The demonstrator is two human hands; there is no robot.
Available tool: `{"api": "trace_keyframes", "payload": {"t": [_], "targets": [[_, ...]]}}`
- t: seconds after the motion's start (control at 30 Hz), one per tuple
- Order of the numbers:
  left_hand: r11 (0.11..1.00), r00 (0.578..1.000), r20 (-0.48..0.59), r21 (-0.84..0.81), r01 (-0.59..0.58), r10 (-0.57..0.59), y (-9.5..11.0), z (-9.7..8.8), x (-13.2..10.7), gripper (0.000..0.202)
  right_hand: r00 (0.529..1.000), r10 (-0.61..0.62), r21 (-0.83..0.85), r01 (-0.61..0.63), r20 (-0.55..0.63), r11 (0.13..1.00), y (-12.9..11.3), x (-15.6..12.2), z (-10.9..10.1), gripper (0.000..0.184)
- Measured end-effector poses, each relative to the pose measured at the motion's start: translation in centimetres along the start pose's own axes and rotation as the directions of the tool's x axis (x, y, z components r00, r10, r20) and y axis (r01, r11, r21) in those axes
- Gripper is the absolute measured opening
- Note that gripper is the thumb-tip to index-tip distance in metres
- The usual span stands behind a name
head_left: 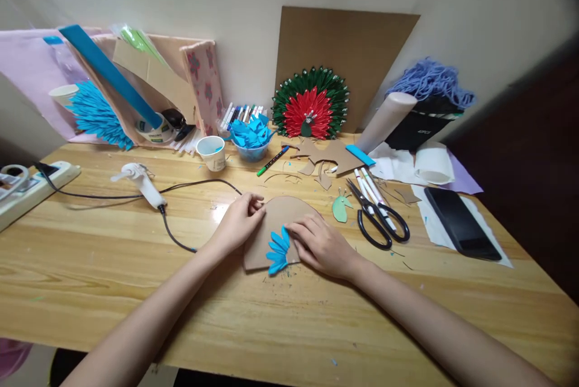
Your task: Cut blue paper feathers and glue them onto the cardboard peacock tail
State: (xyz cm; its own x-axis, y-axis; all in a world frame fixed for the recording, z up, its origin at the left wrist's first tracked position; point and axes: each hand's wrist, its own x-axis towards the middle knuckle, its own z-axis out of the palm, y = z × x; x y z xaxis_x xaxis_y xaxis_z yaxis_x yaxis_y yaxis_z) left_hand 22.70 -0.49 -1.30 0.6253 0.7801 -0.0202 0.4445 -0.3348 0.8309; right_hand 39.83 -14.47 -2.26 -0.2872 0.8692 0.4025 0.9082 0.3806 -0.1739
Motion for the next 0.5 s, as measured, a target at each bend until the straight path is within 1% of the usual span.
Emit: {"api": "trace_keyframes", "payload": {"t": [0.07,0.13,0.2,0.27,0.33,0.4,0.47,0.5], "targets": [[0.997,0.998,0.03,-0.052,0.052,-0.051,-0.1,0.1,-0.1,0.029,1.0,-0.001,-0.01,0.001,-0.003,1.0,0.0,0.0,0.1,0.028],[0.996,0.995,0.079,-0.065,0.063,-0.058,0.0,0.1,0.0,0.027,0.999,-0.011,-0.02,0.01,-0.031,1.0,0.0,0.0,0.3,0.029],[0.995,0.995,0.088,-0.082,0.055,-0.048,0.2,-0.1,0.4,0.028,0.995,0.012,-0.011,-0.013,-0.096,1.0,0.1,0.0,0.3,0.03],[0.995,0.998,0.052,-0.087,0.052,-0.048,0.2,-0.4,1.5,0.03,0.979,0.075,0.024,-0.072,-0.191,0.997,0.5,0.0,-0.2,0.027],[0.998,0.998,0.009,-0.033,0.055,-0.055,0.2,-0.8,3.2,0.032,0.946,0.166,0.075,-0.151,-0.277,0.986,1.3,-0.1,-1.1,0.022],[0.999,0.999,-0.014,0.02,0.04,-0.04,0.4,-1.1,5.3,0.03,0.905,0.279,0.134,-0.248,-0.321,0.959,2.5,-0.6,-2.6,0.018],[0.997,0.997,-0.074,0.075,0.017,-0.011,0.9,-1.2,7.1,0.028,0.845,0.413,0.194,-0.367,-0.34,0.91,4.2,-1.8,-4.1,0.016],[0.994,0.993,-0.12,0.106,-0.002,0.015,1.3,-1.0,7.7,0.027,0.804,0.484,0.224,-0.431,-0.346,0.874,5.1,-2.7,-4.9,0.015]]}}
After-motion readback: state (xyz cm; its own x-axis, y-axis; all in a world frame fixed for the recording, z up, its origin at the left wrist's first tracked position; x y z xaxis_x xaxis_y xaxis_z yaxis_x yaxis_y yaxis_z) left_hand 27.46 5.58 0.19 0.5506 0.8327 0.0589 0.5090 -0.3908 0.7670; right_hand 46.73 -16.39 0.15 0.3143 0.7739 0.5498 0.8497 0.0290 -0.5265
